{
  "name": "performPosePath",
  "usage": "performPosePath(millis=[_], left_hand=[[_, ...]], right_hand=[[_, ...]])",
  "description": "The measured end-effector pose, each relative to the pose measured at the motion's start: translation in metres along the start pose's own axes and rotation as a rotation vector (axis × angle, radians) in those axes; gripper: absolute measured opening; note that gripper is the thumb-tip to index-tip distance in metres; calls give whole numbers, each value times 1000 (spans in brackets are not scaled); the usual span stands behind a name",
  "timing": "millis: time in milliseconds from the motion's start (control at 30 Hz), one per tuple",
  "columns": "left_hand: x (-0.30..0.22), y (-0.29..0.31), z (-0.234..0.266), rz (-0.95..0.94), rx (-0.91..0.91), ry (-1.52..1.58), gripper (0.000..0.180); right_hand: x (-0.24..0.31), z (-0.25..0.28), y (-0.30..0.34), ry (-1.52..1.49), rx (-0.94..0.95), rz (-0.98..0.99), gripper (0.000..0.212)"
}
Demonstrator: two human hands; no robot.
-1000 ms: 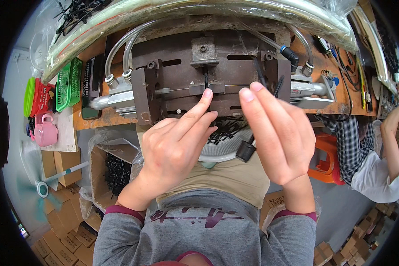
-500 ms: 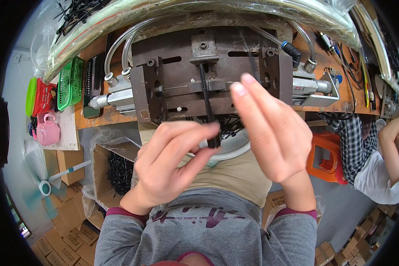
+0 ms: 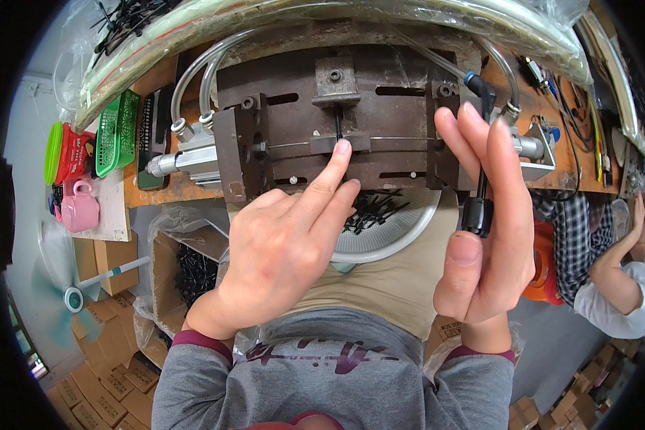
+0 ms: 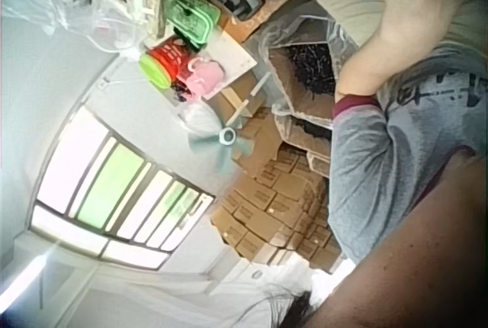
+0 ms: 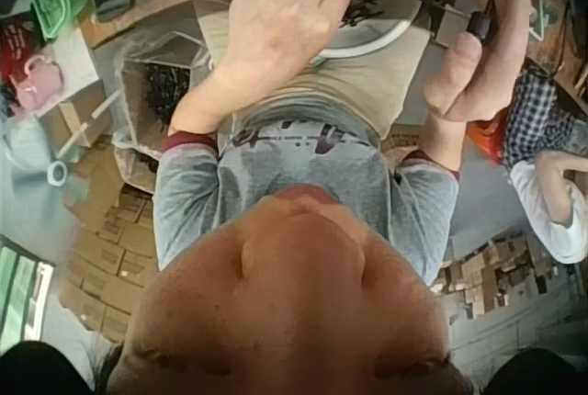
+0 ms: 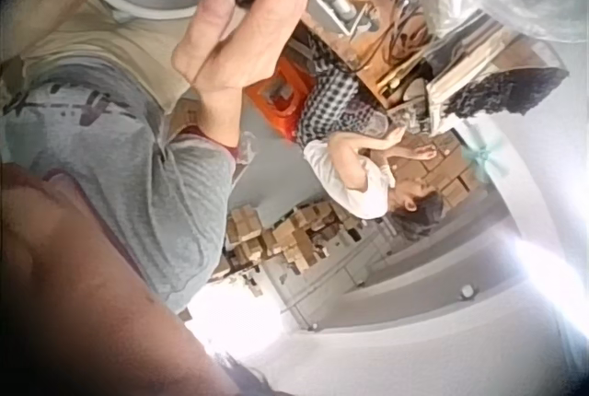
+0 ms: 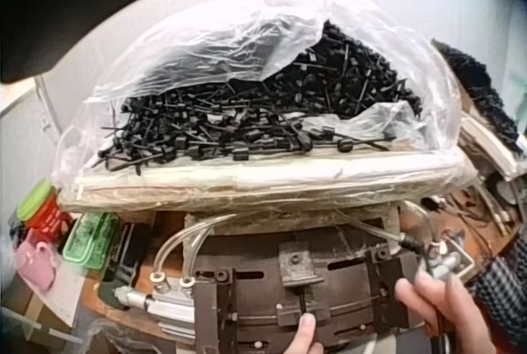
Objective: Manually assemble small black plastic components using a workbench fixture.
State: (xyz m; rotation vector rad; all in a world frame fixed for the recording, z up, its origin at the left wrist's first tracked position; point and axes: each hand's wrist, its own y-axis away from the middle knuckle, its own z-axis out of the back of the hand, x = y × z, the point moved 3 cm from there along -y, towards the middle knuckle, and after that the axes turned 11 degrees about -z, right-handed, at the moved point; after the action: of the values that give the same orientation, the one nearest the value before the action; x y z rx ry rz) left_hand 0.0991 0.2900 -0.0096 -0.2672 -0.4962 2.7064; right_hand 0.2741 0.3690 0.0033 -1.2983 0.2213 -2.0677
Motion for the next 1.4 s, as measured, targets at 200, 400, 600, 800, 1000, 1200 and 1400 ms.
performPosePath(millis=[200, 400, 600, 800, 1000, 1200, 1400], left_hand=[[3, 0, 5, 9, 26, 5, 30], [60, -32, 54, -86, -452, -70, 25], [131, -94, 86, -128, -523, -194, 15], [141, -118, 95, 178, -154, 148, 18], [128, -82, 118, 182, -405, 410, 21], [106, -26, 107, 171, -462, 596, 23], [46, -2, 75, 48, -381, 355, 31]], right_hand=[[4, -2, 1, -119, 7, -43, 40], [13, -21, 4, 218, 188, -5, 30], [10, -55, 6, 449, 286, 178, 23], [19, -57, -6, 608, 332, 188, 30], [29, -50, -16, 600, 411, 120, 34], [44, -28, -104, 196, 214, 56, 22], [61, -54, -240, 250, 131, 19, 24]])
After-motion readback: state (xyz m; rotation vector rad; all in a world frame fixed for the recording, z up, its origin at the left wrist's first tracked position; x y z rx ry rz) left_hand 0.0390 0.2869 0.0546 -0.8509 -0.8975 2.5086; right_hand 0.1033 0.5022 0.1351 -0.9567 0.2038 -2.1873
